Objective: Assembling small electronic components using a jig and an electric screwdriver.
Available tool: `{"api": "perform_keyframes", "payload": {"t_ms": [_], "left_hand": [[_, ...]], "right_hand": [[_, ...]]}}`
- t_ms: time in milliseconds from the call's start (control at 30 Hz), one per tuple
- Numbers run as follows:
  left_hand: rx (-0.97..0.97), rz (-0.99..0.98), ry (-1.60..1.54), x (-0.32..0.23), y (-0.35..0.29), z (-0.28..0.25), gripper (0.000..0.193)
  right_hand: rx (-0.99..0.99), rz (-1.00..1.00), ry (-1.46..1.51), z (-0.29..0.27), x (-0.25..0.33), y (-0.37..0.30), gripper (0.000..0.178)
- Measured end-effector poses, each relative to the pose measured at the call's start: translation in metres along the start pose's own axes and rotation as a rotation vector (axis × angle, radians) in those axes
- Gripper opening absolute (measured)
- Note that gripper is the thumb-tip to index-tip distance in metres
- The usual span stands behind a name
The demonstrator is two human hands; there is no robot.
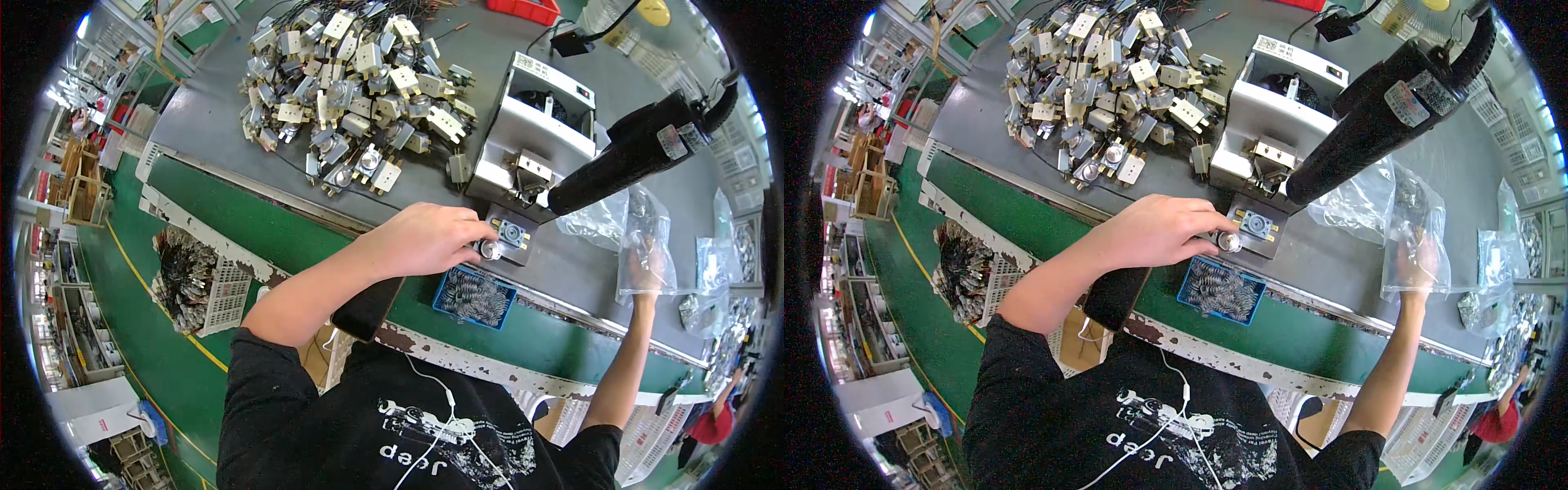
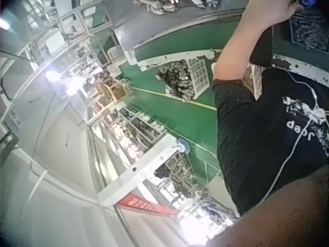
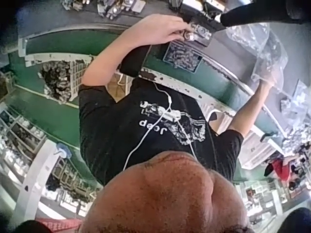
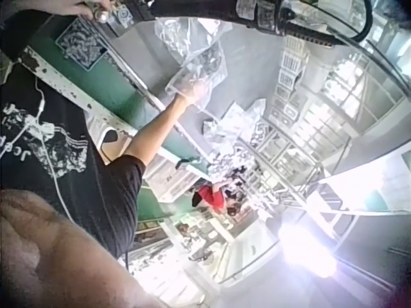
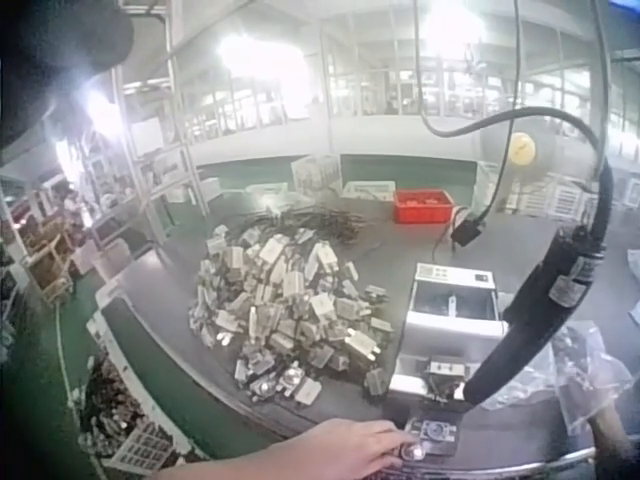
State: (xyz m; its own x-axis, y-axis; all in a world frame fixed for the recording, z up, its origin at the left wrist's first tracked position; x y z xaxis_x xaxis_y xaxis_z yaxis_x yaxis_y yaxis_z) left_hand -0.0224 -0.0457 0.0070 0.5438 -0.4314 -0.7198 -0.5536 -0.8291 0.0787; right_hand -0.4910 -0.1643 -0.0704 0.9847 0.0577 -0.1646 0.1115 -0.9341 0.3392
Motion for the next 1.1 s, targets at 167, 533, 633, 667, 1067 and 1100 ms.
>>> {"api": "perform_keyframes", "payload": {"t_ms": [167, 533, 633, 667, 1067, 1100], "left_hand": [[0.005, -0.003, -0.004, 0.001, 0.000, -0.003, 0.034], [0.042, 0.047, 0.048, -0.003, -0.005, 0.004, 0.040], [0.036, 0.039, 0.004, -0.006, -0.004, 0.004, 0.036], [0.022, 0.041, 0.009, -0.006, -0.004, 0.004, 0.036], [-0.049, 0.001, -0.026, -0.005, 0.007, -0.002, 0.035], [-0.051, 0.000, -0.034, -0.003, 0.008, -0.002, 0.035]], "right_hand": [[0.047, 0.027, 0.086, -0.028, 0.013, -0.007, 0.042], [0.399, 0.049, 0.364, -0.124, 0.036, -0.035, 0.015], [0.262, 0.021, 0.401, -0.128, 0.029, -0.039, 0.013], [0.286, -0.031, 0.306, -0.132, 0.026, -0.040, 0.012], [0.294, -0.377, 0.892, -0.167, 0.243, -0.027, 0.023], [0.305, -0.365, 0.875, -0.154, 0.249, -0.025, 0.022]]}}
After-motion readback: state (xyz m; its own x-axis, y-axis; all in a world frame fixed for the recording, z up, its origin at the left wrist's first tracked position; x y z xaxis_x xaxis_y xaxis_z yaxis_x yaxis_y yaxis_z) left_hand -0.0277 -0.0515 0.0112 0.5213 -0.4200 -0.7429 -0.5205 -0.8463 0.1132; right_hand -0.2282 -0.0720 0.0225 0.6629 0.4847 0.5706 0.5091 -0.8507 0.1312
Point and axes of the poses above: each hand's wrist, its own y-axis towards the middle knuckle, its own z-axis out of the palm, x = y × z, the point moved 5 cm from there along y, towards the middle knuckle, and after that the axes turned 12 degrees about -y, right-handed, at the moved point
